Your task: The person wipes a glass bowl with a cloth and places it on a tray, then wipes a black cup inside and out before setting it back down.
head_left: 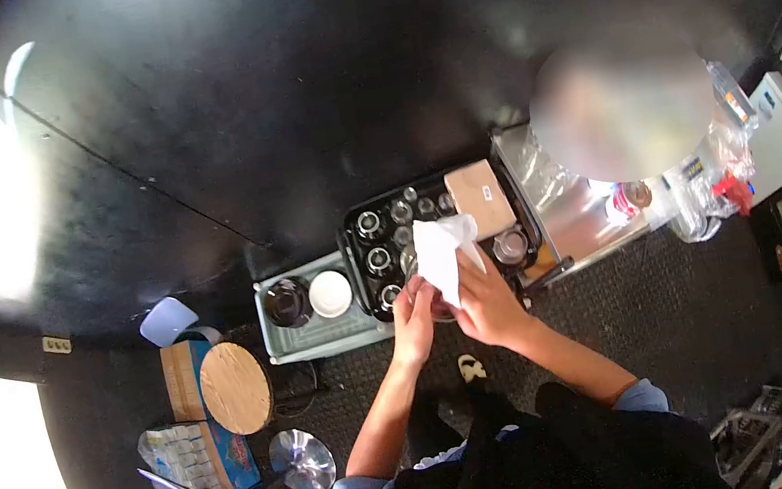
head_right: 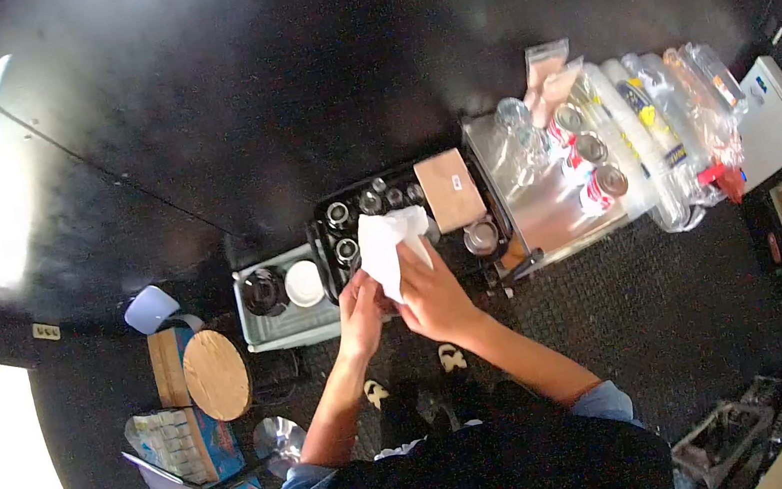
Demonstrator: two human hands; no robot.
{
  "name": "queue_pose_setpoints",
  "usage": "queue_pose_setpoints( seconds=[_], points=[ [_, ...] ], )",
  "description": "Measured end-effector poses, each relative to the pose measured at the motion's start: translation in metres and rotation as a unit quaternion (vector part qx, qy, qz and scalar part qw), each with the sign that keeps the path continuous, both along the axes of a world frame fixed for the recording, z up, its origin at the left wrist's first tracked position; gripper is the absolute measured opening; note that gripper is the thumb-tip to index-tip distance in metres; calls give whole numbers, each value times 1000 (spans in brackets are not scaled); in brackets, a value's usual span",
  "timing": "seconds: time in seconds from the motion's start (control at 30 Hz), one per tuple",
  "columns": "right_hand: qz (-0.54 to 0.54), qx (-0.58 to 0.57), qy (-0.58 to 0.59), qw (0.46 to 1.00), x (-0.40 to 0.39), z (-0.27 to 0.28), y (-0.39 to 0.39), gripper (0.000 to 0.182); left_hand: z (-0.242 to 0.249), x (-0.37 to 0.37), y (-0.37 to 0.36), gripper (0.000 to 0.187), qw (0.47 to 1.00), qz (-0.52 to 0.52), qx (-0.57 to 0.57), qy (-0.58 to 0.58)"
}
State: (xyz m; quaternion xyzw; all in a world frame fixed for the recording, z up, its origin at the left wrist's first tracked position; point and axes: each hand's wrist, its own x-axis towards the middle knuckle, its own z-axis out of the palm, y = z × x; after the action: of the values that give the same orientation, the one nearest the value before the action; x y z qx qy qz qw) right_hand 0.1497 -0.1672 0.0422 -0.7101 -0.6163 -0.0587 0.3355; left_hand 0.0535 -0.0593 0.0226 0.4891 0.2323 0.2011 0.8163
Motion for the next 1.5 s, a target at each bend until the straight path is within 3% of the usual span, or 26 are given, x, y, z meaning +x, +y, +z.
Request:
queue_pose_setpoints(
  seconds=[0.03,0.1,0.23,0.27,0.3,0.4,0.5,0.57,0.6,0.63,0.7,0.8,0.93,0.97,1.07,1.1,1.13,1.17,1.2,1.23,1.27,1.3,1.37,1.4,1.43,1.5],
  points=[
    [4,-1,8,1000,-9,11,2,47,18,-2,-5,28,992,20,-120,-45],
    [2,34,-26,999,-23,30,4,46,33,-6,-5,36,969,-3,-217,-114],
    [13,-5,-91,996,-35,64,8,51,64,-19,-1,52,951,-31,-217,-217],
    [17,-27,-89,996,-37,74,7,56,82,-22,-6,57,938,-5,-284,-199],
    [21,-24,-96,995,-37,80,7,56,85,-24,-2,64,881,-100,-337,-318],
    [88,14,-105,990,-35,97,4,55,88,-25,-3,68,885,-58,-348,-302],
    [141,-18,-37,989,-26,111,-2,53,74,-27,-3,61,827,-139,-372,-397],
    [130,-48,-30,990,-26,117,1,53,77,-28,-14,53,936,0,-253,-246],
    [67,-36,-55,996,-33,118,9,53,65,-30,-12,50,863,-93,-340,-362],
    [3,-24,-78,997,-41,116,15,53,69,-31,-17,50,863,-93,-342,-360],
    [13,-5,-146,989,-53,105,18,58,85,-30,-27,52,886,-66,-279,-364],
    [139,-37,-106,984,-65,104,3,66,105,-30,-24,55,906,-35,-200,-372],
    [27,-31,-119,992,-60,104,2,74,104,-42,-24,55,948,30,-85,-304],
    [28,-34,-117,992,-65,107,5,74,103,-42,-25,55,949,30,-88,-303],
    [142,-11,-81,986,-75,113,9,74,106,-39,-18,56,864,-90,-227,-440],
    [144,-8,-80,986,-76,111,5,74,114,-44,-10,55,863,-79,-266,-422],
    [163,-20,-105,981,-74,108,-2,74,125,-54,-12,57,963,-17,111,-246],
    [181,-32,-133,974,-69,107,-7,75,133,-62,-16,58,882,49,468,-26],
    [156,-21,-119,980,-63,103,-7,75,124,-61,-12,57,967,-22,119,-223],
    [157,-20,-121,980,-62,106,-4,75,113,-59,-10,56,885,-91,-250,-382],
    [103,-13,-126,987,-62,111,0,75,104,-59,-16,56,925,-29,-161,-343],
    [48,-7,-130,990,-64,114,2,75,94,-55,-22,56,925,-31,-161,-343],
    [33,-4,-114,993,-74,114,5,77,80,-46,-32,55,939,63,37,-335],
    [107,-5,-111,988,-77,112,5,77,105,-50,-25,57,910,-25,-188,-369],
    [181,-6,-108,978,-80,110,4,78,106,-47,-14,53,838,-92,-280,-460],
    [199,10,-101,975,-79,104,-2,77,113,-59,-12,54,852,-69,-274,-441]
  ],
)
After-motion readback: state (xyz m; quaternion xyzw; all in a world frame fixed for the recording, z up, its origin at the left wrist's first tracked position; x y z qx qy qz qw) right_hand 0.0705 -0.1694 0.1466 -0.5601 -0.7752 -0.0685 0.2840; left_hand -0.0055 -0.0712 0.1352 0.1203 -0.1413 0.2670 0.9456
